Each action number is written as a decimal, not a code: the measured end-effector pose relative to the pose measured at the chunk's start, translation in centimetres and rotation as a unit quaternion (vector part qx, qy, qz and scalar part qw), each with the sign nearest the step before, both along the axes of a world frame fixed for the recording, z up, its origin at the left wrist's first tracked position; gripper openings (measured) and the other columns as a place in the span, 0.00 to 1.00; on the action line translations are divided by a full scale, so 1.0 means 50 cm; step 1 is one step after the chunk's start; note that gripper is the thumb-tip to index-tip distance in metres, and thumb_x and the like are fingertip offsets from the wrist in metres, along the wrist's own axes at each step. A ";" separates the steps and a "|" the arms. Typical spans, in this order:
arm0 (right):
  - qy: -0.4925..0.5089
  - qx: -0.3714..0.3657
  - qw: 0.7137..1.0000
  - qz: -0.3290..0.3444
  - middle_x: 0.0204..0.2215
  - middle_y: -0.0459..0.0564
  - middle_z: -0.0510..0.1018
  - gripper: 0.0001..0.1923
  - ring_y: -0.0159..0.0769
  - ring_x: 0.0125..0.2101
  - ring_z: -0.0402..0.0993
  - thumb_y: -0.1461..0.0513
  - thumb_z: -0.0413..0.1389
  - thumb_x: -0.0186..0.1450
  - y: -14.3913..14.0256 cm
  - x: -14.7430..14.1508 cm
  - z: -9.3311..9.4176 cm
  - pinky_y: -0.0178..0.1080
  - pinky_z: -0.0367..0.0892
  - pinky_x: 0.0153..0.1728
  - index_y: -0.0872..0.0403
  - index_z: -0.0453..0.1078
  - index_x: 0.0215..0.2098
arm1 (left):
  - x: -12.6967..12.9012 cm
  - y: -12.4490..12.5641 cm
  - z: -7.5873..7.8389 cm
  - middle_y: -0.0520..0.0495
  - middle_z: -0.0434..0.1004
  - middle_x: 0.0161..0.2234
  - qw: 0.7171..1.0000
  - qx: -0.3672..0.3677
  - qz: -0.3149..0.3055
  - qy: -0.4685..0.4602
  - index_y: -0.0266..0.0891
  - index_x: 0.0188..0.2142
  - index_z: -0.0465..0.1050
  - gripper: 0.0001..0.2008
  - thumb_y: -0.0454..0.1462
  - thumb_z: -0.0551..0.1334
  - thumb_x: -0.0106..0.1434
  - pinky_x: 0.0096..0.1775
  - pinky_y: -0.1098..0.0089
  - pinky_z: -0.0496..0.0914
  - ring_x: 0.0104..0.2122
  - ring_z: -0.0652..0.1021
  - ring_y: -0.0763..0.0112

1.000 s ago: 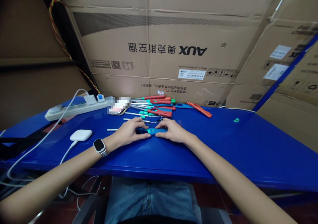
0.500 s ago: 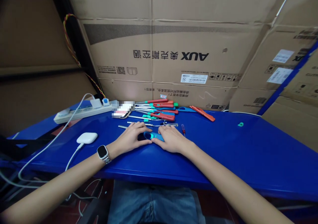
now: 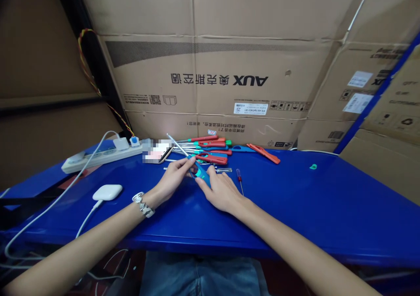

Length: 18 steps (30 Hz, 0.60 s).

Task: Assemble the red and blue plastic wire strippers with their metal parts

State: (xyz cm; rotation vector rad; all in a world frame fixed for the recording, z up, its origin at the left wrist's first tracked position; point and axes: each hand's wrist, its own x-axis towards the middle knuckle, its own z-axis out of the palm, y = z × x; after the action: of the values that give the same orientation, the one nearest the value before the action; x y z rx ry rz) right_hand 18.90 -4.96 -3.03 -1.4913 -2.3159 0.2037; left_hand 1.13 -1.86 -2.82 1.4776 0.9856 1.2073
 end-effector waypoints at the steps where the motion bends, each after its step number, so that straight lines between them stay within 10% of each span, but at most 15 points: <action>1: 0.015 0.005 1.000 -0.007 0.31 0.53 0.78 0.16 0.43 0.31 0.74 0.48 0.42 0.72 -0.002 -0.005 -0.001 0.38 0.53 0.28 0.52 0.56 0.40 | 0.009 0.002 0.000 0.48 0.76 0.31 0.998 -0.016 -0.020 -0.057 0.35 0.32 0.74 0.22 0.54 0.63 0.60 0.36 0.71 0.68 0.32 0.74 0.70; 7: 0.084 0.003 0.996 0.030 0.26 0.45 0.75 0.09 0.38 0.25 0.71 0.56 0.47 0.69 -0.009 -0.014 -0.004 0.36 0.50 0.26 0.52 0.56 0.44 | 0.013 -0.009 0.007 0.44 0.80 0.39 0.961 -0.075 -0.149 -0.221 0.36 0.43 0.76 0.22 0.49 0.69 0.57 0.42 0.69 0.69 0.41 0.78 0.65; 18: 0.205 -0.009 0.974 0.094 0.23 0.41 0.69 0.14 0.32 0.24 0.65 0.50 0.47 0.70 -0.011 0.002 0.000 0.35 0.55 0.28 0.51 0.58 0.34 | -0.006 -0.020 0.013 0.50 0.75 0.29 0.969 -0.032 -0.145 -0.197 0.35 0.41 0.75 0.19 0.49 0.67 0.59 0.31 0.72 0.71 0.27 0.77 0.73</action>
State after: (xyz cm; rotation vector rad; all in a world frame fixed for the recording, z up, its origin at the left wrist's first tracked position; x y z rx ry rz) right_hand 18.99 -5.50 -3.01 -1.1084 -2.1133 0.5328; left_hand 0.83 -2.85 -2.16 1.2155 0.5155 1.1810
